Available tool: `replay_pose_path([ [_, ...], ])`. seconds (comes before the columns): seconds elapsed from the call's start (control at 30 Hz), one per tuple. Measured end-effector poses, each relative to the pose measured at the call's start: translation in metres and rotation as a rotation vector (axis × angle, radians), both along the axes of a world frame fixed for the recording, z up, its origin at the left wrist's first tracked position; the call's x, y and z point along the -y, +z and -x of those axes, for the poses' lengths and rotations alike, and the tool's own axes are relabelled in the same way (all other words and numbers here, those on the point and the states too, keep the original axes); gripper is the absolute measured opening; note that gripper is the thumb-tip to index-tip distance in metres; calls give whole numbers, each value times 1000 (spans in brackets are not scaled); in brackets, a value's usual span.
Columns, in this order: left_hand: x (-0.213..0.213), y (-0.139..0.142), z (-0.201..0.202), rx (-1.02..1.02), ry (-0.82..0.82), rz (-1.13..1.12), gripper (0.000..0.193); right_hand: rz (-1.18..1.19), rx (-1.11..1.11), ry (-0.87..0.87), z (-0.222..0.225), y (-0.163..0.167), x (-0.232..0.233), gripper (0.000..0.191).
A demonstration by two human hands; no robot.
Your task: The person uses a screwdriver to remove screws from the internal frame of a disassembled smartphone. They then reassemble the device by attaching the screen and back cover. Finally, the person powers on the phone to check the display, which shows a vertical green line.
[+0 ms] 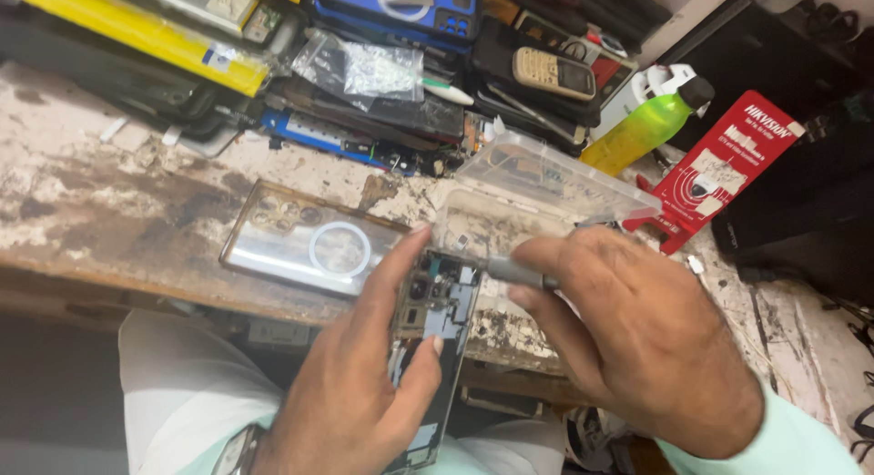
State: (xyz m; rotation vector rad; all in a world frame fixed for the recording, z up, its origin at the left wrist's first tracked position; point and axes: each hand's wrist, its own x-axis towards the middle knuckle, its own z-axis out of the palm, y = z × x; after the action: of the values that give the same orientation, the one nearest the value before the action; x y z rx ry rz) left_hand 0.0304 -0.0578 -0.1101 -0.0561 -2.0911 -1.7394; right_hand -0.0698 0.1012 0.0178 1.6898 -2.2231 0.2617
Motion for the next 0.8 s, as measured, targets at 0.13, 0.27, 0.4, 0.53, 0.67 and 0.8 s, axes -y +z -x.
replay_pose_path([
  [0.13, -1, -1, 1, -48, 42, 48, 78, -35, 46, -155, 0, 4, 4, 29],
  [0.27, 0, -3, 4, 4, 29, 31, 80, -15, 58, -23, 2, 0, 8, 30],
  [0.4, 2, -6, 6, 46, 34, -29, 81, 49, 105, -96, 8, -12, 2, 27],
  [0.53, 3, -9, 8, 137, -45, -187, 85, 190, 380, -248, 29, -21, -24, 21],
  [0.67, 13, -16, 24, 60, -128, -591, 87, 415, 569, -361, 64, -43, -54, 19],
  [0.8, 31, -28, 47, -9, -48, -601, 85, 453, 691, -560, 97, -75, -75, 19],
])
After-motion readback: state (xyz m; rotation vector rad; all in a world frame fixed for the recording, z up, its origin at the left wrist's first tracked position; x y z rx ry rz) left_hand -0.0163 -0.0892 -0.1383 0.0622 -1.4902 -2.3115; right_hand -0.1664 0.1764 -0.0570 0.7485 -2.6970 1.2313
